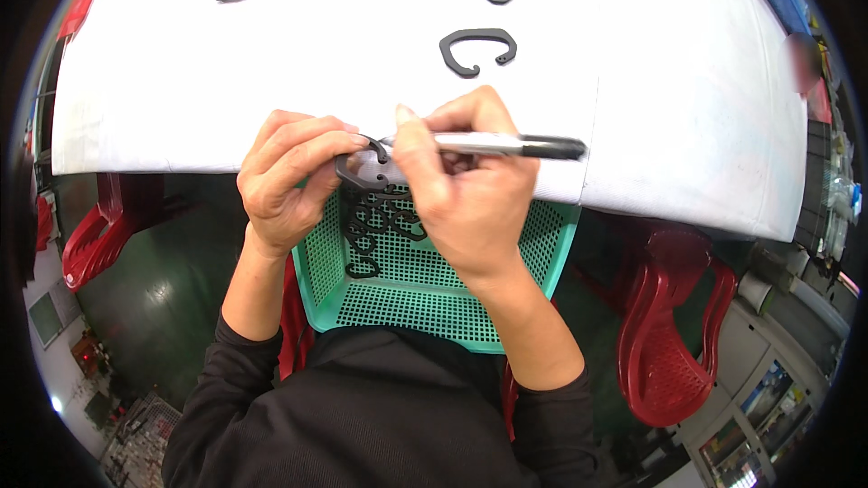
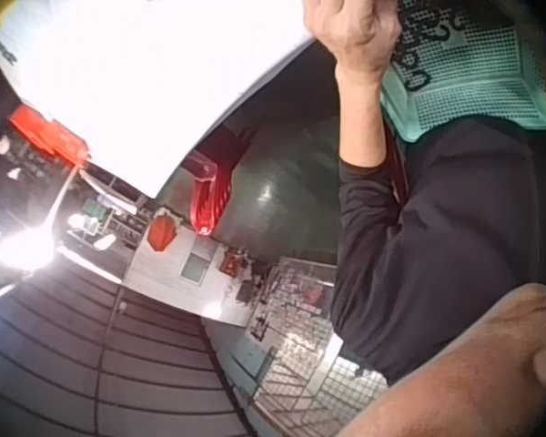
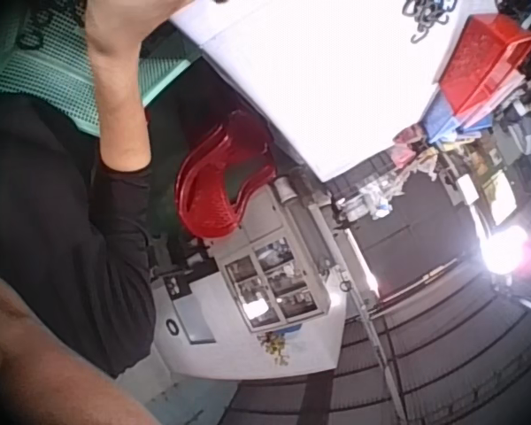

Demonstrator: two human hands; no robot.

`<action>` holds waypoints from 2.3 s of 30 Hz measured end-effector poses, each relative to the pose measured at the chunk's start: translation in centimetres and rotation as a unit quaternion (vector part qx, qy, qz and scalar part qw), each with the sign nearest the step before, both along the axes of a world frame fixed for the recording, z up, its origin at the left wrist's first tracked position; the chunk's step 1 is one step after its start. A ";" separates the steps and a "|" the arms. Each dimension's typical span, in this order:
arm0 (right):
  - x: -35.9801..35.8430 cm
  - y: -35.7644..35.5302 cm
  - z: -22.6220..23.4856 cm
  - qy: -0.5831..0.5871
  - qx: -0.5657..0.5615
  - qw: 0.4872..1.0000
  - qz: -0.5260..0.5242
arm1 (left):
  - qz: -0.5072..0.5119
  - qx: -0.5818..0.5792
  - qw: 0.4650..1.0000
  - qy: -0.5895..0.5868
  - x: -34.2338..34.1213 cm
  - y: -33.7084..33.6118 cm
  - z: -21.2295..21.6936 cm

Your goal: The person picks up small black C-shaped hooks from a green basket and marks each one with a black marker. They handle the hooks one at a time, rotating them to apply ink, then place them on the table. Other workers are visible in the background sorting similar items.

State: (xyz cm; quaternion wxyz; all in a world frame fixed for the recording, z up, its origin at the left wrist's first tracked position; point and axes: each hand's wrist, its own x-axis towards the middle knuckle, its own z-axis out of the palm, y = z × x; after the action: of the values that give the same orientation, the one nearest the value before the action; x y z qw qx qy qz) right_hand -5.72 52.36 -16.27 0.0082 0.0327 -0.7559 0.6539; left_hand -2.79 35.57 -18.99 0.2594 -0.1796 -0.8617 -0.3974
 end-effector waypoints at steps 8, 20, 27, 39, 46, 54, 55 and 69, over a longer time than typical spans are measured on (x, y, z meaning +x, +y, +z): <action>-2.6 3.8 0.1 0.122 0.058 0.984 -0.113 | -0.214 0.002 0.961 -0.177 3.0 0.5 3.0; -5.6 4.3 -1.1 0.228 0.287 0.930 0.033 | -0.064 -0.020 0.985 -0.160 1.6 1.8 2.8; -4.8 3.9 -1.4 0.215 0.254 0.943 -0.026 | 0.102 -0.101 0.985 -0.091 -5.2 5.2 2.0; -3.1 3.0 -1.1 0.117 0.058 0.991 0.015 | 0.077 -0.115 0.986 -0.091 -6.3 6.4 0.8; -3.6 3.0 -1.5 0.212 0.274 0.937 -0.045 | 0.070 -0.120 0.988 -0.066 -5.9 6.3 0.6; -2.3 2.2 -0.4 0.187 0.084 0.979 -0.014 | 0.059 -0.038 0.997 -0.043 -4.9 5.4 1.1; -2.1 2.2 0.1 0.162 0.040 0.986 -0.022 | 0.058 0.001 0.996 -0.069 -4.5 4.9 1.5; 0.4 0.3 -0.3 -0.010 -0.062 0.998 0.015 | 0.075 0.226 0.962 -0.137 0.4 2.0 0.2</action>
State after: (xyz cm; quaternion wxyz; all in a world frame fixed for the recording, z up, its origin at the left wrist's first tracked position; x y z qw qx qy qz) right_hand -5.33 52.66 -16.52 -0.0070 0.0369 -0.7136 0.6995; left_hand -2.39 37.54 -18.78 0.2017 0.0045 -0.7876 -0.5822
